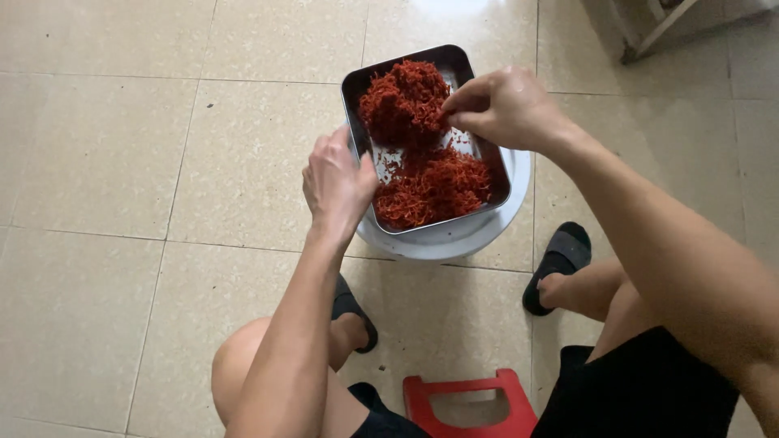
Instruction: Manually sorting through shredded red food ingredients in a metal tray to remove unwanted pieces.
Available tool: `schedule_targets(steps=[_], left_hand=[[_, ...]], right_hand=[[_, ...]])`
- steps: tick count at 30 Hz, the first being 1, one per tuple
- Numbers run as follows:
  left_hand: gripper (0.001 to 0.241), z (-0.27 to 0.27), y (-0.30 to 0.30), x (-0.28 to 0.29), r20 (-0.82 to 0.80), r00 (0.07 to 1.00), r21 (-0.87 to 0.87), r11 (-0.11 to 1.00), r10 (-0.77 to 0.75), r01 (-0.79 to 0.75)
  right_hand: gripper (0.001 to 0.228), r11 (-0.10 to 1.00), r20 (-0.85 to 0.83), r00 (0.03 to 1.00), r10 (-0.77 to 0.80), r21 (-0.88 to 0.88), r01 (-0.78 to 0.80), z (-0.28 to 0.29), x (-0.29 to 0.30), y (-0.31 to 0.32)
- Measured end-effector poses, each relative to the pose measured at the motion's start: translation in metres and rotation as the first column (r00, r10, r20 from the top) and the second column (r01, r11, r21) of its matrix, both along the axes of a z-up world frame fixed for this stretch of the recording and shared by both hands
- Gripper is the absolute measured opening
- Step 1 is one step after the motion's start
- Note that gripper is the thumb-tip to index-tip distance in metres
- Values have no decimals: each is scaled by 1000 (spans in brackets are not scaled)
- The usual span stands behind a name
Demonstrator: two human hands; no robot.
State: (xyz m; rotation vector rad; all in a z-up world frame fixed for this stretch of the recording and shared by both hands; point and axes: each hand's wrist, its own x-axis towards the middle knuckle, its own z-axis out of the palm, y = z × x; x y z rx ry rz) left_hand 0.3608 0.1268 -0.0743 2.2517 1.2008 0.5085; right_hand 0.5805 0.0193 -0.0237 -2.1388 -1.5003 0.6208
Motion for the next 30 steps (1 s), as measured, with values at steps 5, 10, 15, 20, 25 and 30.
schedule_targets(steps=[5,10,15,20,25,30], left_hand=[[24,26,-17,26,323,946,-120,992,9,32],[61,30,-34,49,564,761,-805,420,320,420],[33,30,-32,36,626,701,-758,481,342,442],[37,34,-34,16,531,743,-822,459,407,336],[38,28,-36,17,563,663,-818,447,493,362],[34,18,-33,20,610,639,-787,454,468,418]], right_hand=[[20,996,-109,994,-17,81,26,14,-5,-9],[20,988,-326,942,81,154,-32,35,-23,-16],[12,972,-196,975,107,226,-61,24,-16,-30],[19,989,-286,958,-31,128,70,24,-26,-38],[33,981,-518,855,8,170,94,17,-49,-38],[24,971,-516,857,-13,198,134,25,-48,-42]])
